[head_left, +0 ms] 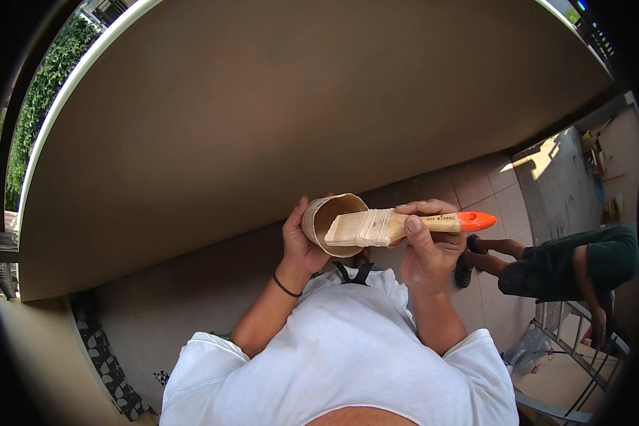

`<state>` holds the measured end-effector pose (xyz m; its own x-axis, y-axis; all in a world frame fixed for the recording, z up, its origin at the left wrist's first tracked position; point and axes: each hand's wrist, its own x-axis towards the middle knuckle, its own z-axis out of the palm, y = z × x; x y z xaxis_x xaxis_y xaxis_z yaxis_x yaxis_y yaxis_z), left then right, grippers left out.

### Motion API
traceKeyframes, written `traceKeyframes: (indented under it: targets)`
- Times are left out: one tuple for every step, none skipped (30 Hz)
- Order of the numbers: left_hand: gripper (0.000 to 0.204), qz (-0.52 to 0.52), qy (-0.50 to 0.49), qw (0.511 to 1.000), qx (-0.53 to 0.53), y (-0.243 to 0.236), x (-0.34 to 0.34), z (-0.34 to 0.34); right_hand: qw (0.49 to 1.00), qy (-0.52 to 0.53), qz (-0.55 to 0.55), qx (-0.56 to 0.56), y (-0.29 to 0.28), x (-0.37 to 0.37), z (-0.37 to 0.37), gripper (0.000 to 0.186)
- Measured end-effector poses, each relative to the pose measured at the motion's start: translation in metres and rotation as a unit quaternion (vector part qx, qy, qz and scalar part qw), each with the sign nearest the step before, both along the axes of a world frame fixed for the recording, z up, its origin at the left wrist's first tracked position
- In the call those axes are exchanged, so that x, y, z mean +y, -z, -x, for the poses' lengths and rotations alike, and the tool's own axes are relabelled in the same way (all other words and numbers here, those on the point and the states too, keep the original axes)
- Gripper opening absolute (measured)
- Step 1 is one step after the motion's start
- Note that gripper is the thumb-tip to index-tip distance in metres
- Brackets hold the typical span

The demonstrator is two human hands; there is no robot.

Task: The person paints a curved ceiling surface using a paintbrush and a small container of beige paint. They repeatedly dip the brush into the container and apply paint in long strokes, working across the ceiling area.

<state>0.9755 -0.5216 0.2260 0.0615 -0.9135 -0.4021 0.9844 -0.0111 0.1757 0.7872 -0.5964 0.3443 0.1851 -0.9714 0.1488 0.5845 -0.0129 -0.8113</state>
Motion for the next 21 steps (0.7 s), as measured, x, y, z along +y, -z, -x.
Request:
traceKeyframes:
  targets:
    - [0.055,0.025,0.007,1.0,0.013,0.001,-0.002,0.0,1.0,0.001,-0.021,-0.004,0.002,-0.001,0.001,0.014]
    - [0.056,0.034,0.012,0.999,0.022,-0.001,-0.002,-0.001,0.999,-0.015,-0.045,-0.024,0.005,-0.002,0.003,0.014]
    - [0.056,0.043,0.016,0.998,0.031,-0.002,-0.002,-0.002,0.996,-0.032,-0.068,-0.043,0.008,-0.004,0.005,0.014]
    - [0.056,0.052,0.02,0.998,0.04,-0.004,-0.002,-0.002,0.993,-0.05,-0.092,-0.062,0.01,-0.006,0.007,0.015]
    - [0.058,0.035,0.011,0.999,0.021,-0.004,-0.005,-0.001,0.991,-0.054,-0.111,-0.051,0.01,-0.007,0.007,0.021]
    - [0.056,0.035,0.01,0.999,0.027,-0.005,-0.007,0.0,0.986,-0.063,-0.133,-0.073,0.014,-0.007,0.008,0.023]
    - [0.055,0.034,0.009,0.999,0.033,-0.008,-0.009,0.001,0.981,-0.073,-0.155,-0.095,0.021,-0.008,0.009,0.024]
    - [0.054,0.034,0.008,0.999,0.038,-0.011,-0.011,0.002,0.974,-0.084,-0.176,-0.118,0.027,-0.009,0.01,0.026]
    - [0.056,0.038,0.003,0.999,0.033,-0.009,-0.013,0.002,0.972,-0.084,-0.194,-0.101,0.03,-0.01,0.01,0.031]
    - [0.056,0.053,0.004,0.998,0.031,-0.005,-0.013,0.003,0.967,-0.08,-0.217,-0.106,0.033,-0.012,0.009,0.032]
    - [0.057,0.067,0.005,0.997,0.028,-0.002,-0.013,0.003,0.961,-0.077,-0.241,-0.111,0.034,-0.014,0.007,0.033]
    - [0.057,0.072,0.007,0.997,0.023,-0.001,-0.013,0.004,0.955,-0.074,-0.264,-0.116,0.036,-0.016,0.007,0.034]
    - [0.057,0.077,0.01,0.997,0.018,0.001,-0.014,0.004,0.958,-0.085,-0.257,-0.097,0.042,-0.018,0.008,0.039]
    - [0.057,0.073,0.015,0.997,0.011,0.001,-0.016,0.004,0.957,-0.082,-0.257,-0.103,0.045,-0.019,0.008,0.04]
    - [0.057,0.08,0.022,0.997,0.012,0.0,-0.017,0.005,0.957,-0.079,-0.257,-0.109,0.047,-0.021,0.006,0.041]
    - [0.056,0.086,0.028,0.996,0.014,0.0,-0.02,0.004,0.957,-0.077,-0.257,-0.114,0.049,-0.022,0.005,0.042]
    - [0.055,0.103,0.038,0.994,0.026,-0.002,-0.021,0.004,0.955,-0.082,-0.256,-0.126,0.05,-0.023,0.005,0.042]
    - [0.054,0.119,0.047,0.991,0.039,-0.002,-0.022,0.004,0.953,-0.087,-0.256,-0.138,0.051,-0.024,0.005,0.042]
    - [0.055,0.094,0.032,0.994,0.037,0.011,-0.022,0.002,0.951,-0.093,-0.255,-0.149,0.052,-0.026,0.005,0.043]
    - [0.055,0.069,0.017,0.997,0.038,0.037,-0.022,-0.003,0.949,-0.091,-0.253,-0.162,0.051,-0.031,0.003,0.044]
    - [0.056,0.079,0.017,0.996,0.043,0.043,-0.021,-0.004,0.947,-0.091,-0.253,-0.176,0.047,-0.035,0.0,0.044]
